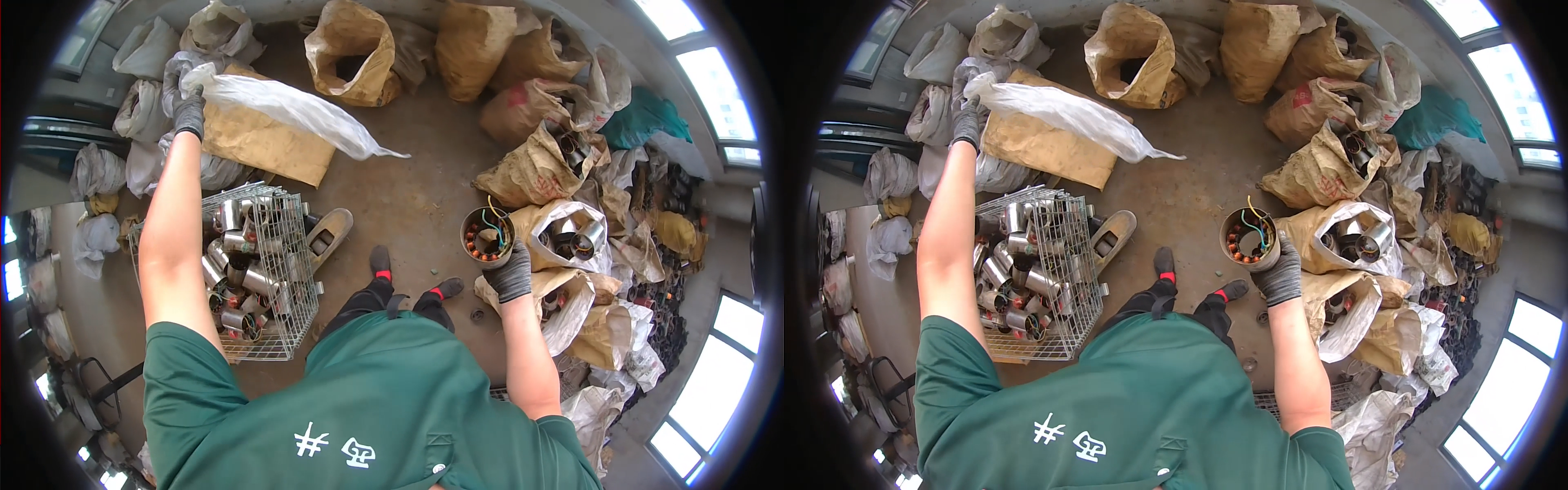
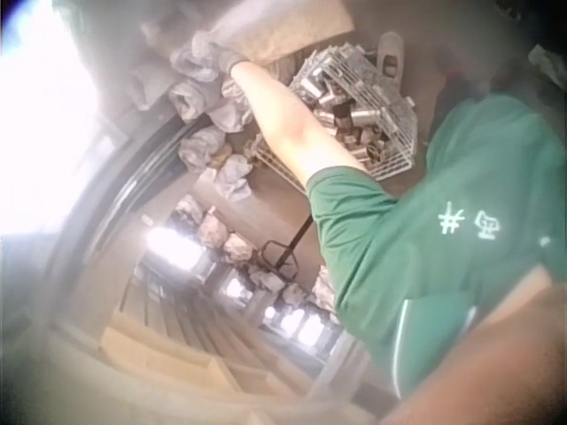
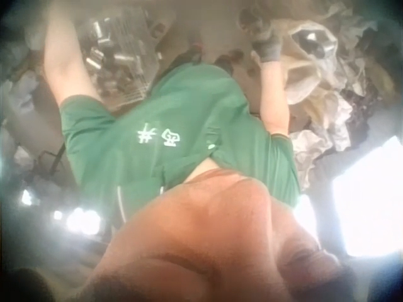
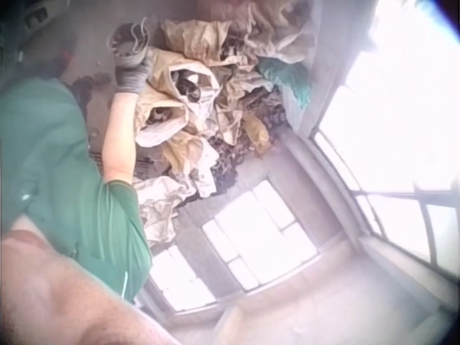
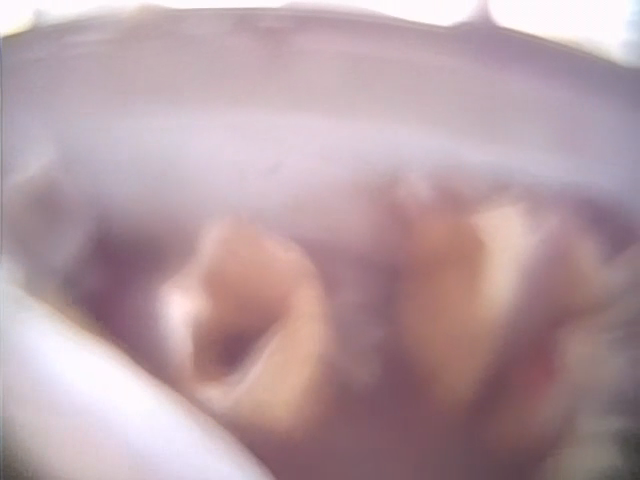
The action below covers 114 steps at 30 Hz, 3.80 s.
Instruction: The person, wearing gloves, sorts through metal scrap components, picking them up from the floor and placing them into different bags and a metal wire cart.
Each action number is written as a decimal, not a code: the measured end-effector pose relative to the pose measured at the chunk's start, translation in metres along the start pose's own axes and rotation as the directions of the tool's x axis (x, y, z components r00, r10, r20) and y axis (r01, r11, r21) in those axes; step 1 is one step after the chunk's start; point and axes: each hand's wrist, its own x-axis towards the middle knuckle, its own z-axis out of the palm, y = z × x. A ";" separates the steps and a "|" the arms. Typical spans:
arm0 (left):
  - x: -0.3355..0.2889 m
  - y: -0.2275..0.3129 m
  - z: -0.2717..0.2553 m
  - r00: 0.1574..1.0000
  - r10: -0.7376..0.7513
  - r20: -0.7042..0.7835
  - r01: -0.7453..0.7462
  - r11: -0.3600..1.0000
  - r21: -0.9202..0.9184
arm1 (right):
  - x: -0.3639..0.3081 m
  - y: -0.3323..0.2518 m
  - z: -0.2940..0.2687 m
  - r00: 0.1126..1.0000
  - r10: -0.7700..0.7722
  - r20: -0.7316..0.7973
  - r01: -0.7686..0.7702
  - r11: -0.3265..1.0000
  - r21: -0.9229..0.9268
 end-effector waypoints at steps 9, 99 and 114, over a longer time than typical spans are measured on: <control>-0.308 -0.018 0.052 0.727 0.242 0.642 -0.237 0.967 -0.096 | 0.054 0.070 0.021 0.954 0.089 0.287 -0.125 0.986 0.109; -0.901 0.023 0.473 -0.517 -0.002 0.856 -0.635 0.672 -0.382 | -0.166 0.094 -0.481 0.838 0.398 -0.374 0.285 0.266 0.921; -0.873 -0.003 0.456 -0.525 -0.095 0.846 -0.829 0.285 -0.482 | -0.080 0.161 -0.598 0.521 0.085 -0.849 -0.249 0.967 -0.056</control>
